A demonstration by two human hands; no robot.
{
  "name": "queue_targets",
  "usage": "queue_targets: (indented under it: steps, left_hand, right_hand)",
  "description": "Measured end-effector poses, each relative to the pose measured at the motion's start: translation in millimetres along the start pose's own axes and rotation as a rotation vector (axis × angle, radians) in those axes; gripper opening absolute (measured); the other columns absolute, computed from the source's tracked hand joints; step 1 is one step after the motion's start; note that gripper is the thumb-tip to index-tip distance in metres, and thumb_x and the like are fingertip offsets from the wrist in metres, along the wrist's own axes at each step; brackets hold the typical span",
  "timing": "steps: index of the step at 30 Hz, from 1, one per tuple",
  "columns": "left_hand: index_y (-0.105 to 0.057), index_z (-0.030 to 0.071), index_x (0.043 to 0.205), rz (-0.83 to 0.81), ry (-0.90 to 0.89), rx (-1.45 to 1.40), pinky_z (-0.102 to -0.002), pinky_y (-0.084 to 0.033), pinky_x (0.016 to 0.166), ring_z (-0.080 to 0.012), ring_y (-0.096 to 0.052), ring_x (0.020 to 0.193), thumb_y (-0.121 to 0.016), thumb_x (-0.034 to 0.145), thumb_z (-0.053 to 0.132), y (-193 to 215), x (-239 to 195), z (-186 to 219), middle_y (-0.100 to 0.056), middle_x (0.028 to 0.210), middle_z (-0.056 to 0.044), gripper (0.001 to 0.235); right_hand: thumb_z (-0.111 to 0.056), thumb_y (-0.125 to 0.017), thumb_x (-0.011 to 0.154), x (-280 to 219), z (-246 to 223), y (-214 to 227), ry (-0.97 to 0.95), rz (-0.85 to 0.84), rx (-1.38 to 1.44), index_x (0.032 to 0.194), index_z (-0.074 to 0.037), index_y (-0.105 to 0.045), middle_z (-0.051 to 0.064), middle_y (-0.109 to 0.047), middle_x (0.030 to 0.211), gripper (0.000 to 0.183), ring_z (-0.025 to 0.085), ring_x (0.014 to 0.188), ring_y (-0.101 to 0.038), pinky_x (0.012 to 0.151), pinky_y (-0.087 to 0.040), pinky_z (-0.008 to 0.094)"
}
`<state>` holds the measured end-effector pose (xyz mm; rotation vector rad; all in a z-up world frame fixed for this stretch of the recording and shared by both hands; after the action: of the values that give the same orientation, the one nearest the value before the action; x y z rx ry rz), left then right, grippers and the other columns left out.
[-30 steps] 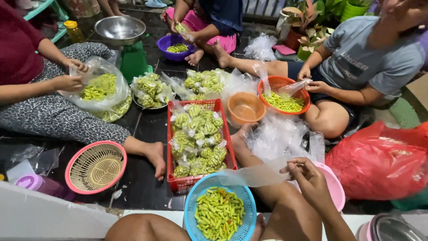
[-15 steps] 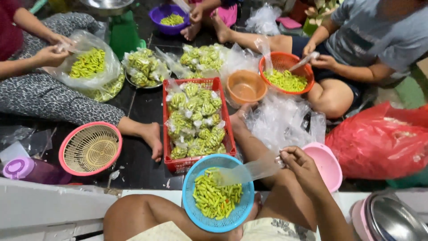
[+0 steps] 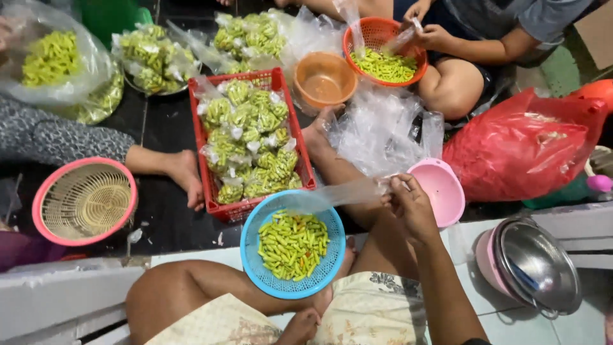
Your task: The person sorts green peppers from a blue basket and a red crate, placing them into small clear plastic bags by hand.
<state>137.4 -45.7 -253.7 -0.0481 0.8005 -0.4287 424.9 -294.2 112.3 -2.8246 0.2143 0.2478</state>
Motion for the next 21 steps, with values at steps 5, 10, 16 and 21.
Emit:
queue_targets:
  steps: [5, 10, 16, 21]
  left_hand:
    - [-0.068, 0.014, 0.081, 0.002, 0.004, 0.145, -0.025, -0.051, 0.073, -0.0138, -0.06, 0.077, -0.056, 0.088, 0.023, -5, 14, 24, -0.067, 0.079, -0.001, 0.017]
    - [-0.068, 0.01, 0.081, 0.0, -0.042, 0.046, -0.022, -0.045, 0.073, -0.0126, -0.057, 0.076, -0.05, 0.093, 0.02, -5, 5, 26, -0.067, 0.082, -0.001, 0.023]
    - [-0.067, 0.012, 0.084, -0.005, 0.027, 0.095, -0.025, -0.044, 0.068, -0.0135, -0.055, 0.072, -0.051, 0.09, 0.026, -7, -18, 54, -0.063, 0.077, 0.0, 0.022]
    - [-0.068, 0.013, 0.083, 0.002, 0.044, 0.152, -0.027, -0.046, 0.077, -0.0167, -0.057, 0.08, -0.048, 0.086, 0.027, -8, -25, 58, -0.065, 0.081, -0.001, 0.025]
  right_hand:
    - [-0.021, -0.056, 0.108, 21, 18, 66, 0.036, 0.175, 0.265, 0.127, -0.01, -0.051, 0.006, -0.06, 0.109, 0.023, 0.016, 0.1, -0.064, 0.088, -0.055, 0.028]
    - [-0.026, -0.052, 0.11, 15, -18, 70, 0.181, 0.27, 0.248, 0.123, -0.014, -0.052, 0.002, -0.056, 0.09, 0.018, 0.014, 0.09, -0.061, 0.1, -0.054, 0.033]
    - [-0.024, -0.048, 0.111, 6, -46, 28, 0.219, 0.176, 0.169, 0.127, -0.009, -0.052, 0.014, -0.069, 0.121, 0.023, 0.013, 0.091, -0.064, 0.091, -0.055, 0.028]
    - [-0.029, -0.052, 0.109, 13, -47, 40, 0.255, 0.137, 0.185, 0.13, -0.012, -0.05, 0.009, -0.067, 0.112, 0.027, 0.011, 0.087, -0.064, 0.087, -0.056, 0.026]
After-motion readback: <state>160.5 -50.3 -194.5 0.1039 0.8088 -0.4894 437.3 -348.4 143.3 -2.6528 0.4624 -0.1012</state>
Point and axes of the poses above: each hand's wrist, its own x-axis towards the middle knuckle, its own y-axis out of the back of the hand, z = x × y, the point moved 10 cm from there along x, towards the middle knuckle
